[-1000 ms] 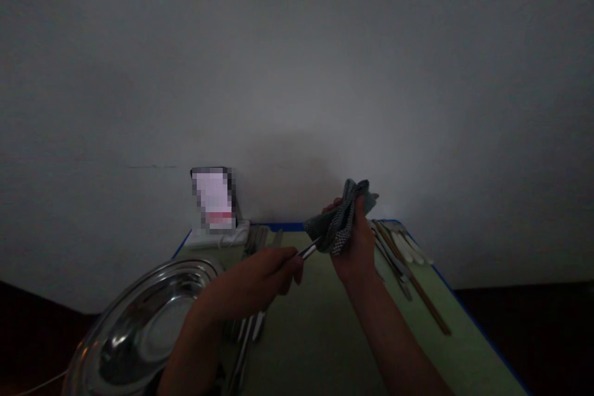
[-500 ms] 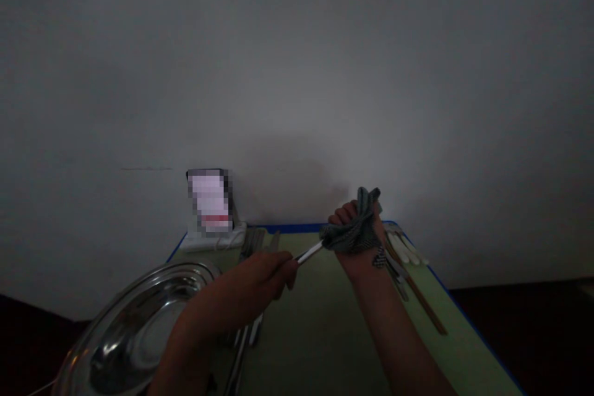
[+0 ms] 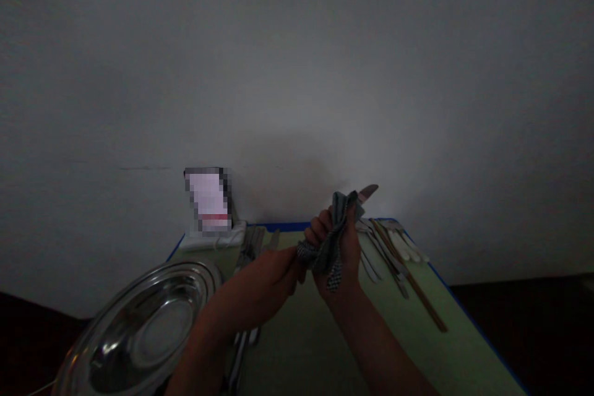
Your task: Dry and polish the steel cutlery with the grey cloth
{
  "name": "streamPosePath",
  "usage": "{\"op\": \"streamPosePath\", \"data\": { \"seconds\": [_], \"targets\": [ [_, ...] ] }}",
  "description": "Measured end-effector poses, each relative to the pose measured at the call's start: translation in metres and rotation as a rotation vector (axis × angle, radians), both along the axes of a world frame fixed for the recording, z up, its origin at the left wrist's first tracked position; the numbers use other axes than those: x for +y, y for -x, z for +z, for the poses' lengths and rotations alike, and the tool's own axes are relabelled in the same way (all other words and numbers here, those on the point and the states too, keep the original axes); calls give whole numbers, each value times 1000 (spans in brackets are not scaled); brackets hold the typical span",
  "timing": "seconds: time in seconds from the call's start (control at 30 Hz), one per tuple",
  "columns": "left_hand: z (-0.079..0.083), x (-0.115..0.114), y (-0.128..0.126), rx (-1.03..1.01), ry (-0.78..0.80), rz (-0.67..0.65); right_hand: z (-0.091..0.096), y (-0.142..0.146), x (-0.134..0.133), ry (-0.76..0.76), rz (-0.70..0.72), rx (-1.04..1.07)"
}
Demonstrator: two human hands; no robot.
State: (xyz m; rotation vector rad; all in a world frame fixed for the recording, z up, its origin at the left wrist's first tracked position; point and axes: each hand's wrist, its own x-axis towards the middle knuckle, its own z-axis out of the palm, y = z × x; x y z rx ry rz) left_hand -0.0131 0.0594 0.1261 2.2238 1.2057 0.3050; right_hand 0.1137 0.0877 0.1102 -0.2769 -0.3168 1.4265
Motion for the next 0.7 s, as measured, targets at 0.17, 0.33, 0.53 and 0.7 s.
{"op": "streamPosePath", "data": {
  "seconds": [0.17, 0.33, 0.53, 0.7],
  "targets": [
    [-1, 0, -3, -28, -12, 11, 1, -9, 3, -11, 33, 7],
    [11, -10, 13, 45, 39, 10, 7, -43, 5, -95, -103, 11],
    [16, -13, 30, 119, 34, 32, 9, -65, 1, -211, -154, -2],
    [21, -10, 45, 115, 138, 40, 9, -75, -1, -255, -163, 35]
  ]
}}
